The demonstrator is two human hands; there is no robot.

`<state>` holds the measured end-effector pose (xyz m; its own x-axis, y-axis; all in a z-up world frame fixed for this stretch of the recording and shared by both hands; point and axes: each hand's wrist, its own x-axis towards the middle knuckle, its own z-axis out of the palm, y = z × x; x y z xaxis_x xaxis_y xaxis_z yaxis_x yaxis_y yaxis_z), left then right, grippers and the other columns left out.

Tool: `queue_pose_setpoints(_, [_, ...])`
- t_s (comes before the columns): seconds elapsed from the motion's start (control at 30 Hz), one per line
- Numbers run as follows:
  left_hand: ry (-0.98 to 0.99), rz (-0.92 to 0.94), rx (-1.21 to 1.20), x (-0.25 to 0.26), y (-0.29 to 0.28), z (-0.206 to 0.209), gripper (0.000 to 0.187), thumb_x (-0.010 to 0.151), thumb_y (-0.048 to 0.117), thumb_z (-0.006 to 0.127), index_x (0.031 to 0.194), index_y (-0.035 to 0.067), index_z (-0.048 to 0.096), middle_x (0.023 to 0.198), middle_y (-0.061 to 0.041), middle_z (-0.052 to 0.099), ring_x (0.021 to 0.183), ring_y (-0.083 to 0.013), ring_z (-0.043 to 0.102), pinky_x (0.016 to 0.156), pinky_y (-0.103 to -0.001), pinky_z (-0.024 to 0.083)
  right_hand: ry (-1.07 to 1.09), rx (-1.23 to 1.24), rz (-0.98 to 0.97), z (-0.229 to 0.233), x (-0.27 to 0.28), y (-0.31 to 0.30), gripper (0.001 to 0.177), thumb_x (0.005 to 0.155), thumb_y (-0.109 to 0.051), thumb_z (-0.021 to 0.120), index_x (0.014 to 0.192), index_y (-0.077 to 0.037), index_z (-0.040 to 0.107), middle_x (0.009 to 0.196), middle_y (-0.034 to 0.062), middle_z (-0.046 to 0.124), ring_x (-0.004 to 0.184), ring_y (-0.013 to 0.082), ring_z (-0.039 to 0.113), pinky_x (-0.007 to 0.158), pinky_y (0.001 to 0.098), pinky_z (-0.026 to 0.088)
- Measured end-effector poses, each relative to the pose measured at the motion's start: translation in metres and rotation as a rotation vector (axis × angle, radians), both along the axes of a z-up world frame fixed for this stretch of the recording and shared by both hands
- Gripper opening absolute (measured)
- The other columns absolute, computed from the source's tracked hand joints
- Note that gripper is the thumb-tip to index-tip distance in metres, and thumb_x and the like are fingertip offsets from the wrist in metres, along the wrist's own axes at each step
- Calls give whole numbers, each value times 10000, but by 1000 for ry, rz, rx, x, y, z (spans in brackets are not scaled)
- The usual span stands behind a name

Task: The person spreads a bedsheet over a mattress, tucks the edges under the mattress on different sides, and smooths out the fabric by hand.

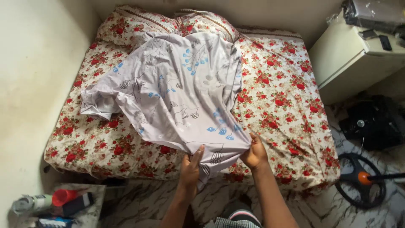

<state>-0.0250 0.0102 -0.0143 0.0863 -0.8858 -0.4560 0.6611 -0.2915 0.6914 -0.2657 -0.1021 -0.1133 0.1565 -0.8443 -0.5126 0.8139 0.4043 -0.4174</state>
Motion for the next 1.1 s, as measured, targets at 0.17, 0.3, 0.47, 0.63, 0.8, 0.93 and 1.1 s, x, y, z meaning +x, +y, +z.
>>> queue_pose_setpoints(0.17, [-201,43,-25,-59,1,-27,551,932,136,683,1421,-29,489,1378,-145,615,1280,-239,596,973,-344,460,24,-49,266,16,-29,-6,518,988,-324,547,1372,23,565,1353,196,631,1247,332,598,1120,499,466])
queue_pose_setpoints(0.3, [-221,76,-304,-127,-5,-54,574,919,156,673,1405,-64,461,1412,-127,620,1330,-169,580,1099,-301,427,45,7,504,-1,-79,-8,514,983,-316,552,1370,23,567,1353,188,635,1247,328,600,1125,496,462])
queue_pose_setpoints(0.47, [-218,119,144,-198,13,-21,706,912,401,667,1423,-33,444,1384,-209,622,1302,-292,616,1096,-417,489,-54,32,374,-27,-156,-42,510,977,-305,559,1367,23,570,1354,179,639,1248,323,602,1132,492,457])
queue_pose_setpoints(0.63, [-197,20,76,-263,37,19,803,880,520,647,1410,-42,429,1399,-280,608,1307,-361,586,1087,-456,474,-139,-97,139,-25,-219,-77,479,986,-281,540,1367,9,540,1395,173,613,1315,312,559,1186,495,411])
queue_pose_setpoints(0.8, [-347,-14,74,-299,61,26,832,903,564,621,1386,-96,463,1397,-296,614,1362,-364,564,1125,-427,457,-279,-109,67,-12,-273,-74,534,979,-255,469,1414,48,530,1422,202,596,1319,345,555,1179,513,405])
queue_pose_setpoints(0.93, [-328,27,66,-326,92,26,861,882,549,640,1423,-66,374,1400,-250,584,1361,-352,566,1127,-451,493,-193,-102,168,19,-299,-41,593,965,-312,408,1408,61,536,1408,243,596,1293,366,568,1136,534,417])
queue_pose_setpoints(1.1, [-296,131,-78,-360,135,14,717,901,471,668,1376,-52,545,1375,-160,663,1315,-235,600,1087,-344,457,19,-169,414,23,-328,-16,536,1047,-343,402,1444,4,501,1424,215,552,1278,333,564,1151,522,414])
